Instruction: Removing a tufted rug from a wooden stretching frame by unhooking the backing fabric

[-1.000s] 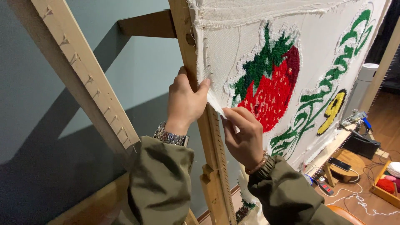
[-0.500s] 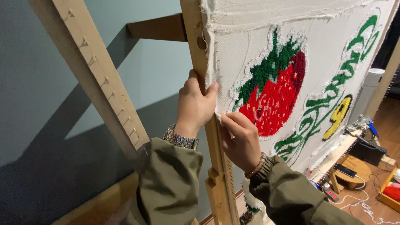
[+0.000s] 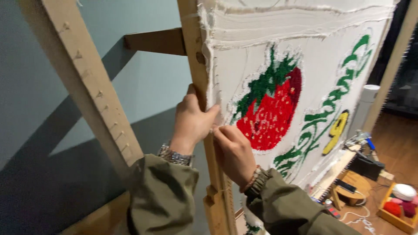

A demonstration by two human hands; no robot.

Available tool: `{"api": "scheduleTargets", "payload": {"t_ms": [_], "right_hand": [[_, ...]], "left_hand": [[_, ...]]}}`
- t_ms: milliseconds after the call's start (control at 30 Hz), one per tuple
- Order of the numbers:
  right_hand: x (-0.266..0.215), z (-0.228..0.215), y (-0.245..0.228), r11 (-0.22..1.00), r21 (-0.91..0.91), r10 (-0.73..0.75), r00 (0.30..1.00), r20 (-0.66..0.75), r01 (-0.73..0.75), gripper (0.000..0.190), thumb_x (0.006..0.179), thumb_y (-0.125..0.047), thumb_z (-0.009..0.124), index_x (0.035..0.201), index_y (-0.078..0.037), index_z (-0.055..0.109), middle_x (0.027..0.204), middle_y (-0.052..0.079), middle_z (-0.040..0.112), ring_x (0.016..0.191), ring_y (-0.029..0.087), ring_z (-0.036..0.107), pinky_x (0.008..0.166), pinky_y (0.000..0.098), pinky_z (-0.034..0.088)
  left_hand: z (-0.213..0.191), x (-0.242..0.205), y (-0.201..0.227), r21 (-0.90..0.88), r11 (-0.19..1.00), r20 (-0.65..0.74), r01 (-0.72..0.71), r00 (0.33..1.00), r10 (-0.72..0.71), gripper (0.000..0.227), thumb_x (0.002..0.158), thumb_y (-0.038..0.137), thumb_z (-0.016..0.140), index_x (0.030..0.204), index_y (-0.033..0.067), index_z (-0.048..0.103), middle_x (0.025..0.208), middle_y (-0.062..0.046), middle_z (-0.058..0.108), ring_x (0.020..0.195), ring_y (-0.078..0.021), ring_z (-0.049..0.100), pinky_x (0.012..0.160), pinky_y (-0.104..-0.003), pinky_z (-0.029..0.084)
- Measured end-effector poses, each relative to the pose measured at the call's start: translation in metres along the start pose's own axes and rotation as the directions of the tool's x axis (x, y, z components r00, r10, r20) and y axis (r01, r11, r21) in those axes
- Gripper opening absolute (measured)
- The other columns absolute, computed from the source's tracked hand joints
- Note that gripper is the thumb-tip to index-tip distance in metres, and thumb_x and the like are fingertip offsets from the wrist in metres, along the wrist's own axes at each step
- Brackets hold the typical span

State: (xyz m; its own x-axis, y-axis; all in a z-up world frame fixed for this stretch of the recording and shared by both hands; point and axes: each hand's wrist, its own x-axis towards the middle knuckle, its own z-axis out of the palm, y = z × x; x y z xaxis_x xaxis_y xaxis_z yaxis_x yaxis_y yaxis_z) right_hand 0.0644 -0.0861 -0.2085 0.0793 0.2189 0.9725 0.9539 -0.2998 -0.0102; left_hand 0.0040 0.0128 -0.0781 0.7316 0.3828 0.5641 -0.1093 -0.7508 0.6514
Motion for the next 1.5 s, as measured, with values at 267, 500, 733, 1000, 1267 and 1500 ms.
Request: {"api": "scheduleTargets", "payload": {"t_ms": [267,500,733,1000,1267,1500], "right_hand": [[-0.002,0.003,0.006,0.999,-0.027,-0.026,0.999,0.039,0.027,0.009,0.092,-0.002,0.063,0.101,-0.001,0.066,0.091,0.013,0.061,0.085,0.035,0.067,0.074,0.0425,0.056],[-0.011,0.016,0.018,0.988,-0.122,-0.091,0.995,0.051,0.097,0.006,0.09,-0.003,0.066,0.086,-0.004,0.063,0.089,0.011,0.06,0.085,0.032,0.066,0.073,0.0388,0.056],[-0.012,0.021,0.019,0.999,-0.021,-0.033,0.999,-0.007,0.033,0.002,0.095,-0.004,0.066,0.097,-0.003,0.067,0.093,0.012,0.063,0.088,0.032,0.069,0.076,0.0383,0.057],[-0.026,0.016,0.009,0.993,0.111,0.052,0.994,-0.091,-0.042,0.018,0.092,-0.013,0.074,0.11,-0.007,0.072,0.103,0.011,0.068,0.096,0.031,0.07,0.083,0.0387,0.057],[-0.009,-0.016,0.007,0.951,0.251,0.242,0.942,-0.231,-0.183,0.033,0.101,-0.02,0.068,0.129,-0.003,0.067,0.122,0.017,0.067,0.115,0.037,0.065,0.099,0.0453,0.051],[-0.016,-0.006,0.022,0.993,0.047,0.116,0.985,-0.128,-0.11,0.054,0.104,-0.039,0.062,0.148,-0.008,0.059,0.136,0.02,0.061,0.12,0.037,0.059,0.098,0.0494,0.046]], "left_hand": [[0.003,-0.001,-0.002,0.0,0.999,0.026,0.05,0.998,-0.05,0.083,0.077,0.029,0.082,0.145,-0.0001,0.045,0.124,-0.027,0.07,0.117,-0.0438,0.069,0.092,-0.057,0.061],[0.004,-0.011,0.008,0.028,0.999,-0.024,0.039,0.999,-0.039,0.089,0.076,0.024,0.078,0.15,-0.0042,0.036,0.127,-0.031,0.066,0.121,-0.0502,0.064,0.098,-0.063,0.056],[-0.002,-0.015,0.008,-0.005,0.999,0.004,0.033,0.999,-0.033,0.089,0.077,0.025,0.077,0.152,-0.0009,0.036,0.134,-0.028,0.065,0.126,-0.0479,0.062,0.101,-0.061,0.055],[0.0,-0.022,0.008,-0.049,0.997,-0.021,0.059,0.998,-0.06,0.093,0.076,0.028,0.077,0.154,0.002,0.034,0.139,-0.024,0.064,0.126,-0.0436,0.065,0.1,-0.056,0.058],[0.0,-0.026,0.007,-0.118,0.993,0.012,0.024,1.0,-0.023,0.091,0.085,0.022,0.076,0.157,-0.0045,0.029,0.149,-0.029,0.053,0.131,-0.0496,0.057,0.101,-0.053,0.061],[0.003,-0.025,0.006,-0.136,0.991,0.021,0.0,1.0,0.003,0.088,0.087,0.019,0.076,0.156,-0.0076,0.027,0.15,-0.032,0.05,0.132,-0.0525,0.055,0.102,-0.053,0.061]]}}
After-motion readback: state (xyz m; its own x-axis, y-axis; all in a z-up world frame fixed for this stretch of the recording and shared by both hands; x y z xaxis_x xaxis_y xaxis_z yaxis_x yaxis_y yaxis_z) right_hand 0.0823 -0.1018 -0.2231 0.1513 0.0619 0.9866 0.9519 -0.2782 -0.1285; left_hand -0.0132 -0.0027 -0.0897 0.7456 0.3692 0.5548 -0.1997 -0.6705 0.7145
